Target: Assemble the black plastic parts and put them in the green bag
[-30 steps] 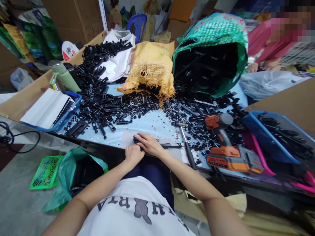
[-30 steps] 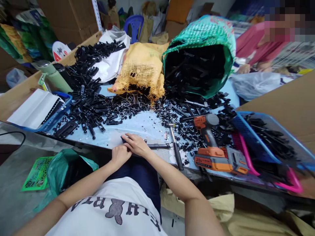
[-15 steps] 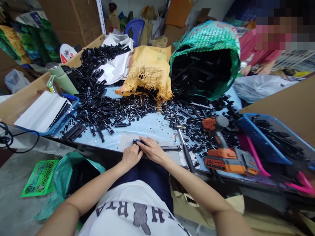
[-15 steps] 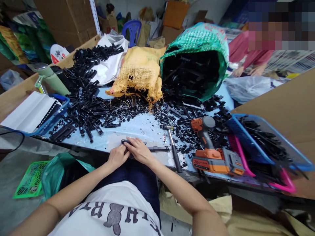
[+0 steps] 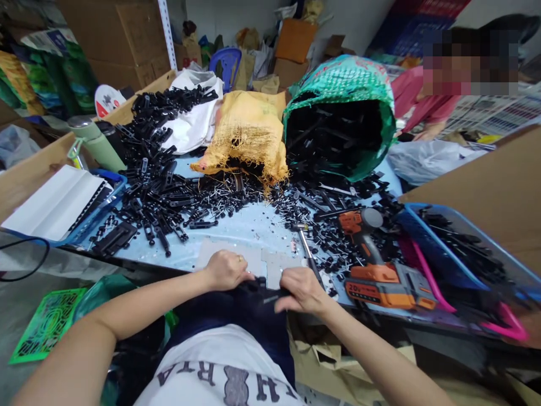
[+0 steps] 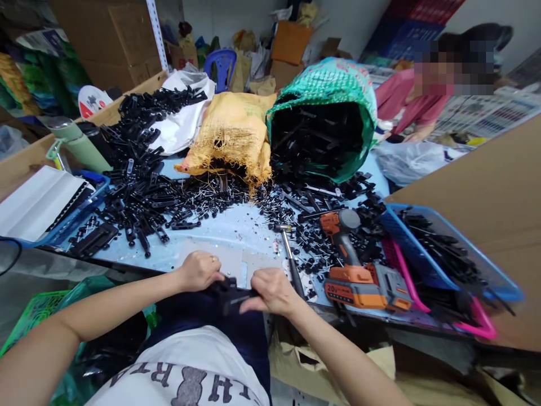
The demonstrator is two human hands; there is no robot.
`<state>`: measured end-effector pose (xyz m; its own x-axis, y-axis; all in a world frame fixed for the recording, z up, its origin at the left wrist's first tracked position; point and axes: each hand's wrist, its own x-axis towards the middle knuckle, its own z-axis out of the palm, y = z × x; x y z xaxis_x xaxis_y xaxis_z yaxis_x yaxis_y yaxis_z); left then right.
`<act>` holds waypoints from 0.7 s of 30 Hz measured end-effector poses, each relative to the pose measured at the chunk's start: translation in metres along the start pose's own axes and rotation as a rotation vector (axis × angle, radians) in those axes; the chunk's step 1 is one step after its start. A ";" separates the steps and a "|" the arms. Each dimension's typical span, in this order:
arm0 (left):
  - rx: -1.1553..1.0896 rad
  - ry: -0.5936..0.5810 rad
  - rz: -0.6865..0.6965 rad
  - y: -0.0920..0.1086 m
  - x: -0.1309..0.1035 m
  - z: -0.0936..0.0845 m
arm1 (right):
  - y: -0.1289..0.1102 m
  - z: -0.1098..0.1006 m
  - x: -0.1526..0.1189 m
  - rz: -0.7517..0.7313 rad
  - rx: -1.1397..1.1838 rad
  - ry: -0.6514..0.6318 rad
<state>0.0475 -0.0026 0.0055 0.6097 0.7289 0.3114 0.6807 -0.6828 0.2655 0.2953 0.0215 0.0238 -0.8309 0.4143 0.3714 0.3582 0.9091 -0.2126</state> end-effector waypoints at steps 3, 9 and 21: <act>-0.361 0.139 0.109 0.033 -0.016 -0.028 | -0.024 -0.015 0.004 -0.149 0.466 -0.061; -0.667 0.515 0.059 0.078 -0.018 -0.017 | -0.084 0.050 0.035 0.164 0.727 0.487; 0.233 -0.017 -0.229 -0.060 0.055 0.047 | 0.124 0.057 0.181 0.810 0.072 0.073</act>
<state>0.0594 0.0804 -0.0365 0.4353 0.8643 0.2522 0.8743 -0.4726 0.1104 0.1649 0.2068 0.0128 -0.2953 0.9458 0.1349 0.8058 0.3224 -0.4967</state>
